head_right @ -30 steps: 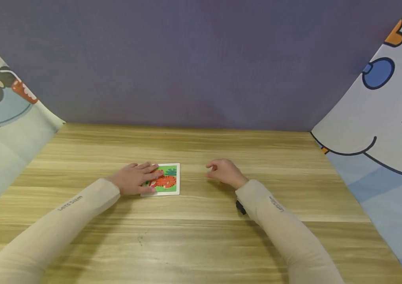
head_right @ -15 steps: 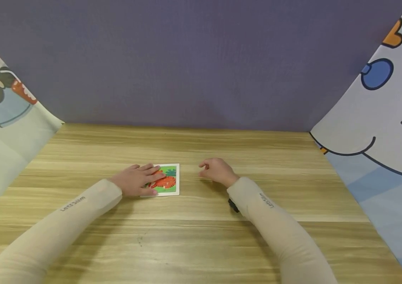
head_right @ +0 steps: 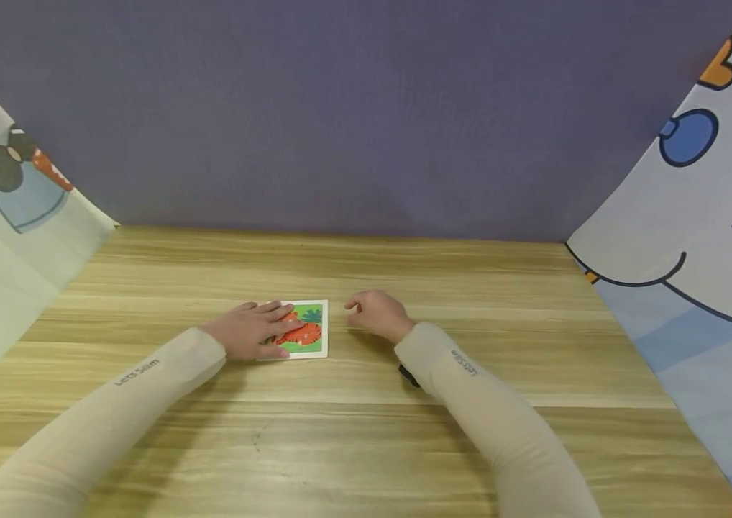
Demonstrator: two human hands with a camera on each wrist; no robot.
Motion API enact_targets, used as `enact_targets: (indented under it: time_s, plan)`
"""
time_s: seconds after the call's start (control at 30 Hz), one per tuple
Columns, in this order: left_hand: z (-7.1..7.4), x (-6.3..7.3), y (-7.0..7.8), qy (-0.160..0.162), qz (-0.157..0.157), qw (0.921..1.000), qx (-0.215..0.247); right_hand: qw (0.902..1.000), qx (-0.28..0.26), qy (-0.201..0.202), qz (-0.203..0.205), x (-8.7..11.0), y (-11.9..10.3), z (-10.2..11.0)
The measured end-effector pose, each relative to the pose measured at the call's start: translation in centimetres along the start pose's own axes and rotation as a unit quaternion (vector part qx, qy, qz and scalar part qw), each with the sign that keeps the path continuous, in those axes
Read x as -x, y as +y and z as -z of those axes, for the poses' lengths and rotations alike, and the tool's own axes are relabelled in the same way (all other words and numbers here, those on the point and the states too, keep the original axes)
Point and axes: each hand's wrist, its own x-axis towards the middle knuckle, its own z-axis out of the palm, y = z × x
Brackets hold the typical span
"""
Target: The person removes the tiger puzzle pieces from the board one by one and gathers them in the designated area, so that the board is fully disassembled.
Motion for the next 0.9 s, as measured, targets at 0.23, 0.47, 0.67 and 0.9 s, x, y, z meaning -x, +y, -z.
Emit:
enact_targets:
  time_s: [0.23,0.47,0.67,0.9]
  plan:
    - [-0.1,-0.1,0.0,-0.001,0.000,1.0000,0.010,0.9997,0.022,-0.004,0.000,-0.9,-1.2,-0.6]
    - [0.0,0.0,0.0,-0.009,0.010,0.9997,0.021,0.9996,0.020,-0.014,-0.017,-1.7,-2.3,-1.1]
    - [0.0,-0.1,-0.1,-0.015,0.019,0.9994,0.025,0.9989,0.018,-0.023,-0.038,-2.3,-3.2,-1.5]
    - [-0.5,-0.3,-0.3,-0.008,0.013,0.9996,0.022,0.9977,0.028,-0.025,-0.056,-3.2,-3.9,-1.8]
